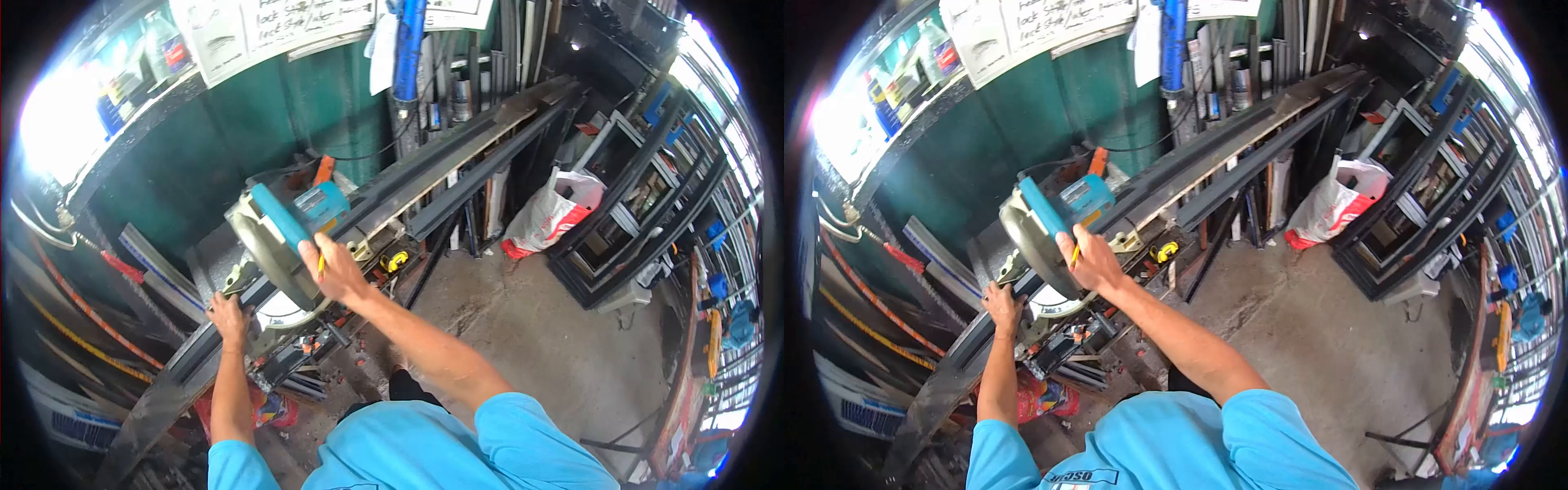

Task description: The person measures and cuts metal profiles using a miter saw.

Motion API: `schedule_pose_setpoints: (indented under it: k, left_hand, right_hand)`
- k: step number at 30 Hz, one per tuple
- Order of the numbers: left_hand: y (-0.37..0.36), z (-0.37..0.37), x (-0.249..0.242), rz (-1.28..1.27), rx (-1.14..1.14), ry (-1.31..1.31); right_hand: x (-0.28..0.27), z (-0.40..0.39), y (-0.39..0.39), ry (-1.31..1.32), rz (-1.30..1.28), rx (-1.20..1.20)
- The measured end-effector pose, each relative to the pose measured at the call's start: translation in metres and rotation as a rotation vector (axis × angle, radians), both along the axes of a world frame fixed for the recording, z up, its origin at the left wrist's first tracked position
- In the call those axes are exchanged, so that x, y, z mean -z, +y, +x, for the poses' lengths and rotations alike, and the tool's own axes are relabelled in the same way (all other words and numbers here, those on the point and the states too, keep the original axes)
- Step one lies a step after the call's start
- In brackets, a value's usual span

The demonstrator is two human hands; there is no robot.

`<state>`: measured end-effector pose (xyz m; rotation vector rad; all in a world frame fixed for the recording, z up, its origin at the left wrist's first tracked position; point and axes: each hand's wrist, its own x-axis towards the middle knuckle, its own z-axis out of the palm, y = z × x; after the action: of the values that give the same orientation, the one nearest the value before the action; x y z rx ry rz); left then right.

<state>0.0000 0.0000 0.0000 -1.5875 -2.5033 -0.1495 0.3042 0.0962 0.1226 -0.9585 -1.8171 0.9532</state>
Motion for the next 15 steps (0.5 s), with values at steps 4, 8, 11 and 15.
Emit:
schedule_pose_setpoints:
  k: [4, 8, 11, 15]
  left_hand:
    - [-0.018, 0.023, 0.015, -0.006, 0.011, -0.005]
    - [-0.009, 0.011, 0.002, 0.057, 0.017, 0.039]
    - [-0.008, 0.009, 0.001, 0.055, 0.036, 0.022]
    - [-0.005, 0.011, -0.003, 0.010, -0.038, -0.096]
  right_hand:
    - [-0.063, -0.008, 0.003, -0.067, -0.049, 0.023]
    - [-0.122, -0.049, 0.060, -0.113, -0.184, -0.128]
    - [-0.143, -0.072, 0.097, -0.047, -0.179, -0.282]
    - [-0.149, -0.067, 0.106, -0.312, 0.172, -0.179]
